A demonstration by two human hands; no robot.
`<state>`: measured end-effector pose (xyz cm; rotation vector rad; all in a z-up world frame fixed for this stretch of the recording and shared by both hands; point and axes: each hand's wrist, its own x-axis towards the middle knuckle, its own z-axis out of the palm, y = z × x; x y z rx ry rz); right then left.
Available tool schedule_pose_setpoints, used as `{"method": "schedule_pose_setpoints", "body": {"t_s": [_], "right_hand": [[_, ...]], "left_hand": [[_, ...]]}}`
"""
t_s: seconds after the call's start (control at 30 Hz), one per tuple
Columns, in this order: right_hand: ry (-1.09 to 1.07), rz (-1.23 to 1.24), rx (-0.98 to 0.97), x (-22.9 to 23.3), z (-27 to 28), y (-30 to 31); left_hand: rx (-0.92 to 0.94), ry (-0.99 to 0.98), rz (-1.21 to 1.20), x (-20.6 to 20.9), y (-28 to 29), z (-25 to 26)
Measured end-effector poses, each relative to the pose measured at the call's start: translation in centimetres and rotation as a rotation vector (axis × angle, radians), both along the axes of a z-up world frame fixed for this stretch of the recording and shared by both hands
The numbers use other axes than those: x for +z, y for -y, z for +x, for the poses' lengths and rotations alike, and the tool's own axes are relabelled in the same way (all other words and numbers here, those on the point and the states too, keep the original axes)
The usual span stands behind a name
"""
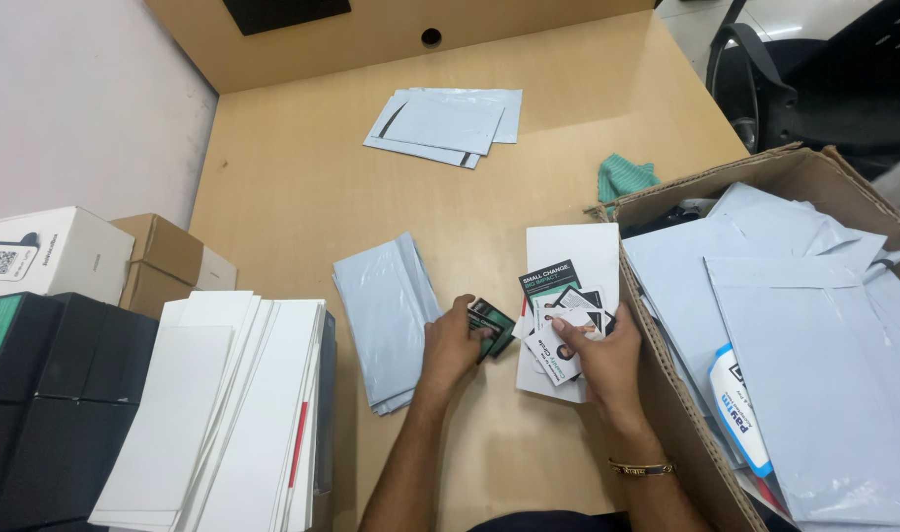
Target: The person organizes several plastic shipping envelopes on a desk, sorts through a box of black plastic components, and then packs the envelopes into a cardboard box.
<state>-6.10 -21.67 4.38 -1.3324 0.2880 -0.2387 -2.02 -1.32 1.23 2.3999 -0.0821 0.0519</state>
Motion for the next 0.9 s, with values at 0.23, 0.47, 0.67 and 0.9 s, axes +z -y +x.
{"method": "schedule_pose_setpoints", "body": {"t_s": [0.23, 0.47, 0.67, 0.9], "right_hand": [[0.069, 0.056, 0.039, 4.2, -2.7, -0.3], [-0.182, -0.384, -0.11, 9.9, -10.3, 4.5], [-0.363, -0.7, -0.234, 11.2, -12.7, 13.9], [-0.7, -1.05, -0.094, 9.3, -7.9, 26.5]], "left_hand": [[-0.03, 0.012, -0.982, 4.2, 5.4, -4.1], [-0.384, -0.09, -1.032, 9.6, 12.2, -10.6], [-0.688, -0.126, -0.933, 12.5, 19.0, -10.5], [-0.515, 0.38, -0.278, 13.1, 18.4, -7.3]]}}
